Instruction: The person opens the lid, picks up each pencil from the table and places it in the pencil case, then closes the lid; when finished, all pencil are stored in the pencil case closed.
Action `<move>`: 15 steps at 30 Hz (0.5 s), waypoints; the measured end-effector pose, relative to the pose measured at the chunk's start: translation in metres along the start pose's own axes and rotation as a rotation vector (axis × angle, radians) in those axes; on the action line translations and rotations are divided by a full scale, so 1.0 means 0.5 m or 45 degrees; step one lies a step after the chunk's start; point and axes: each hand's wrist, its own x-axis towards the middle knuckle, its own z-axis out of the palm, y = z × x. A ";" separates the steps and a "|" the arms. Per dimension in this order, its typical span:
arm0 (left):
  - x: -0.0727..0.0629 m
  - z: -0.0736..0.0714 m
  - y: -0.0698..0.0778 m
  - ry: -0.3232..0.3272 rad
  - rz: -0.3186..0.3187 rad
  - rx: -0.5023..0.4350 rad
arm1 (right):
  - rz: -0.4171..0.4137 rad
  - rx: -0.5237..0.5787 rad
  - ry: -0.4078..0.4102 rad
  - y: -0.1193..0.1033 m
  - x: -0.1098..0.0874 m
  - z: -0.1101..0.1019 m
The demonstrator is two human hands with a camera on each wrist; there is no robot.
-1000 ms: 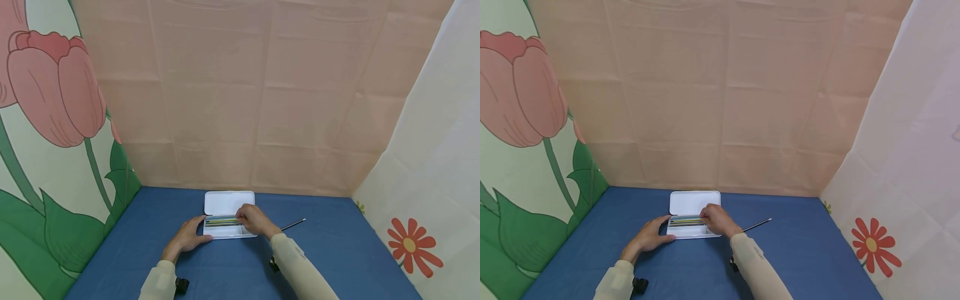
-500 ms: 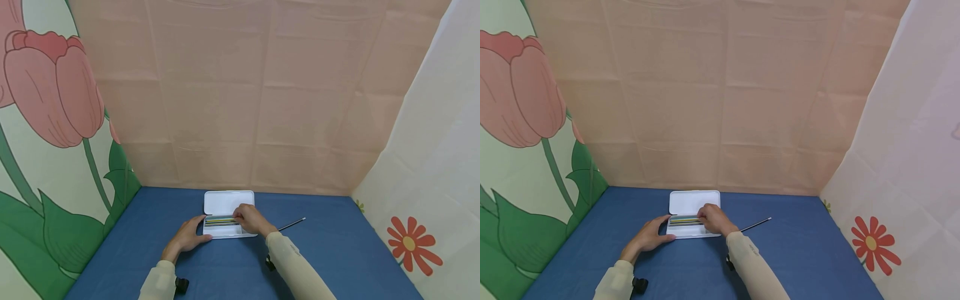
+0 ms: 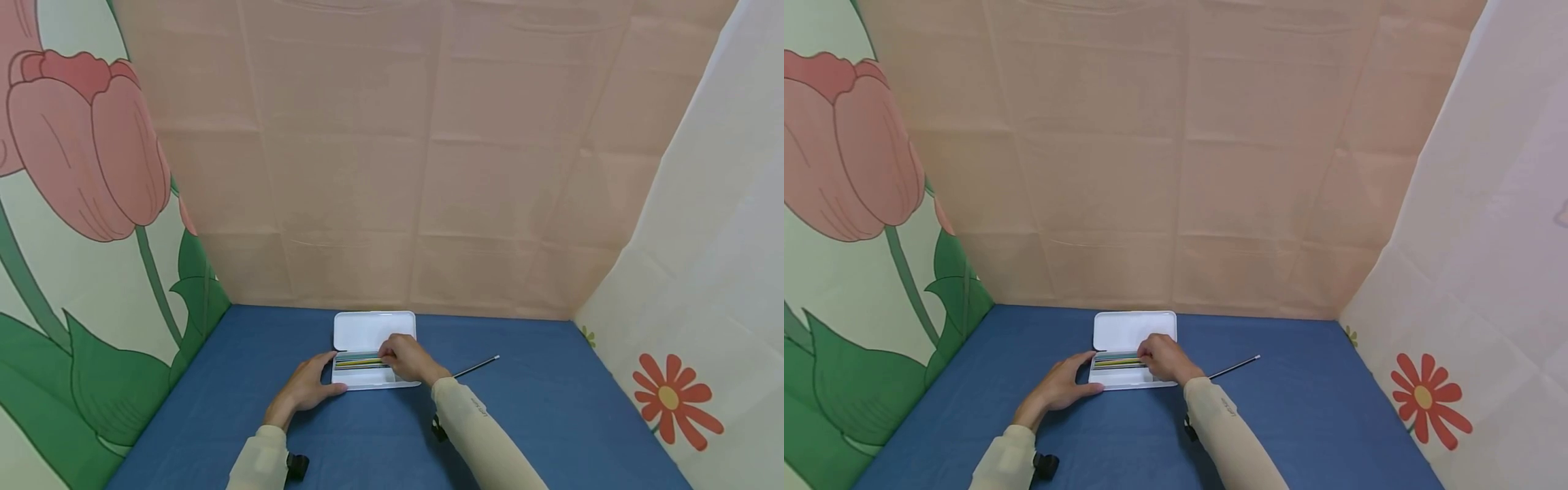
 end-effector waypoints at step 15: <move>-0.002 0.002 0.002 0.001 -0.006 0.001 | 0.012 0.006 0.007 0.002 0.001 0.008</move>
